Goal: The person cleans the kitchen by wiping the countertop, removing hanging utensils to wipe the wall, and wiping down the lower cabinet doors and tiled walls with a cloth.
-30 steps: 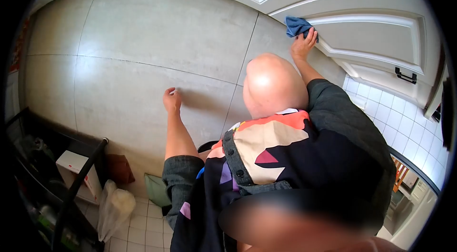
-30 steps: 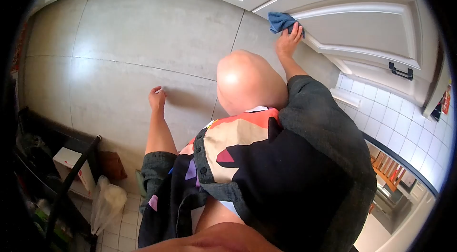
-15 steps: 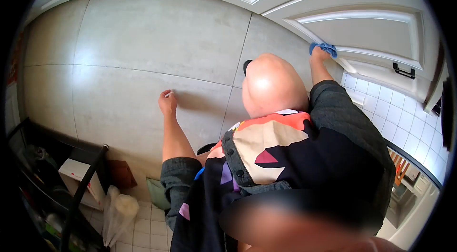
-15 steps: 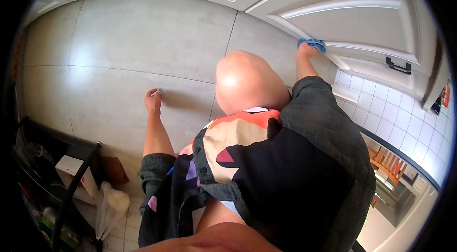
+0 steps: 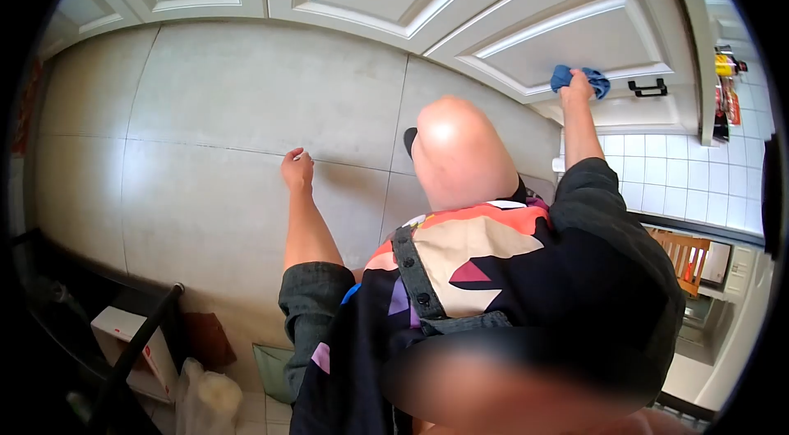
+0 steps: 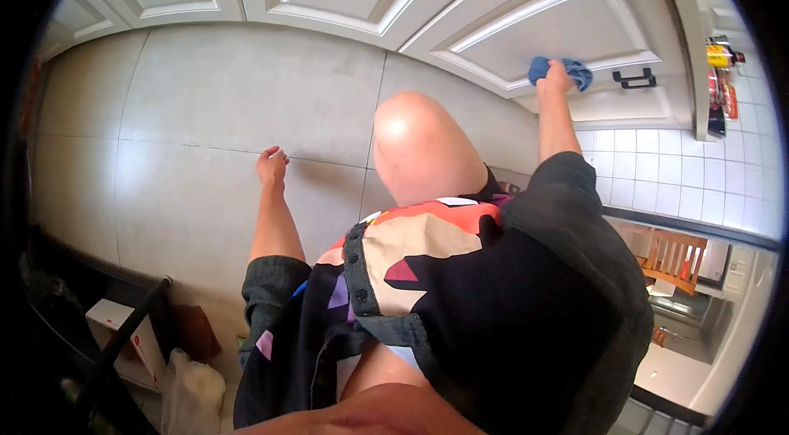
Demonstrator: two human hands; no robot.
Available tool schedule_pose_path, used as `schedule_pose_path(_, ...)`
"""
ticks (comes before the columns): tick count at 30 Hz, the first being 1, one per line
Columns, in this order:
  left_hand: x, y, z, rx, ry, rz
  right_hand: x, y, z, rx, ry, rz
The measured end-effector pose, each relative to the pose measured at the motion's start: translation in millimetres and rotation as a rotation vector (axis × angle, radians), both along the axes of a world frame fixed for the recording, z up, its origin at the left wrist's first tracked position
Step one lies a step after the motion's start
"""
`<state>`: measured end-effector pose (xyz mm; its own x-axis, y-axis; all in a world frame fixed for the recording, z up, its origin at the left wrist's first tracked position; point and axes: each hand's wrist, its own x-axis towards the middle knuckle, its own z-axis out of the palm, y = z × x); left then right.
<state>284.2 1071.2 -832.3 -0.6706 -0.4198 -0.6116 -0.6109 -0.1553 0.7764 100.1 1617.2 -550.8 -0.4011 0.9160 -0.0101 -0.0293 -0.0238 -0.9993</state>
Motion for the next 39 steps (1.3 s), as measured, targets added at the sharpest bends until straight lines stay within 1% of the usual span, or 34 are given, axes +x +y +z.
schedule_pose_path(1,-7,3,6,0.023,0.008,0.003,-2,-2,21,0.066,0.027,0.012)
schedule_pose_path(2,-12,5,9,0.046,0.014,0.005,3,-22,52,0.16,0.078,0.041)
schedule_pose_path(3,-16,6,8,0.05,0.027,0.004,-6,-6,66,0.367,0.179,0.077)
schedule_pose_path(4,-21,8,6,0.054,0.073,0.01,-2,-33,101,0.366,0.144,-0.003)
schedule_pose_path(6,-29,12,9,0.059,0.126,0.012,0,-62,146,0.604,0.137,0.032)
schedule_pose_path(7,-32,14,14,0.087,0.14,0.028,-5,-56,159,0.68,0.038,0.124)
schedule_pose_path(8,-34,14,18,0.114,0.151,0.044,-5,-52,156,0.68,0.042,0.121)
schedule_pose_path(10,-33,14,16,0.095,0.151,0.03,0,-83,157,1.223,-0.218,-0.159)
schedule_pose_path(11,-30,12,14,0.075,0.146,0.015,-14,-49,134,1.288,-0.177,-0.093)
schedule_pose_path(13,-21,9,16,0.043,0.09,0.023,-28,-32,69,1.346,-0.224,-0.134)
schedule_pose_path(15,-11,6,14,0.01,0.025,0.029,-31,-29,-10,1.56,-0.41,-0.187)
schedule_pose_path(17,-4,0,8,0.008,0.018,0.036,-22,-53,-60,1.431,-0.39,-0.028)
schedule_pose_path(19,3,-4,14,-0.006,-0.004,0.055,-21,-58,-114,1.328,-0.577,-0.016)
schedule_pose_path(21,10,-9,14,-0.019,-0.016,0.087,-14,-85,-142,1.307,-0.771,-0.01)
schedule_pose_path(23,19,-15,5,-0.086,-0.037,0.058,-16,-98,-164,0.774,-0.838,0.084)
schedule_pose_path(24,23,-16,1,-0.093,-0.034,0.078,-18,-108,-162,0.775,-0.827,0.103)
schedule_pose_path(26,31,-20,-4,-0.028,-0.047,0.132,-16,-125,-145,0.323,-0.707,0.047)
schedule_pose_path(27,33,-20,0,-0.047,-0.046,0.136,-14,-130,-134,0.324,-0.699,0.056)
schedule_pose_path(29,30,-18,9,-0.049,-0.073,0.124,-15,-136,-111,0.294,-0.495,-0.019)
schedule_pose_path(30,25,-18,12,-0.053,-0.109,0.101,-18,-135,-101,0.294,-0.482,-0.021)
schedule_pose_path(32,14,-17,-10,-0.059,-0.047,0.076,-23,-116,-78,0.624,-0.323,-0.083)
schedule_pose_path(33,9,-16,-19,-0.065,-0.001,0.052,-26,-108,-60,0.676,-0.356,-0.076)
schedule_pose_path(34,2,-14,-13,-0.061,0.014,0.049,-30,-100,-37,0.729,-0.39,-0.071)
schedule_pose_path(36,-11,-10,6,-0.023,0.012,0.057,-31,-96,11,0.956,-0.233,0.038)
schedule_pose_path(38,-21,-5,2,-0.004,0.041,0.09,-33,-112,74,1.429,-0.013,0.144)
schedule_pose_path(39,-25,-3,-3,0.01,0.052,0.118,-35,-143,110,1.593,0.155,0.106)
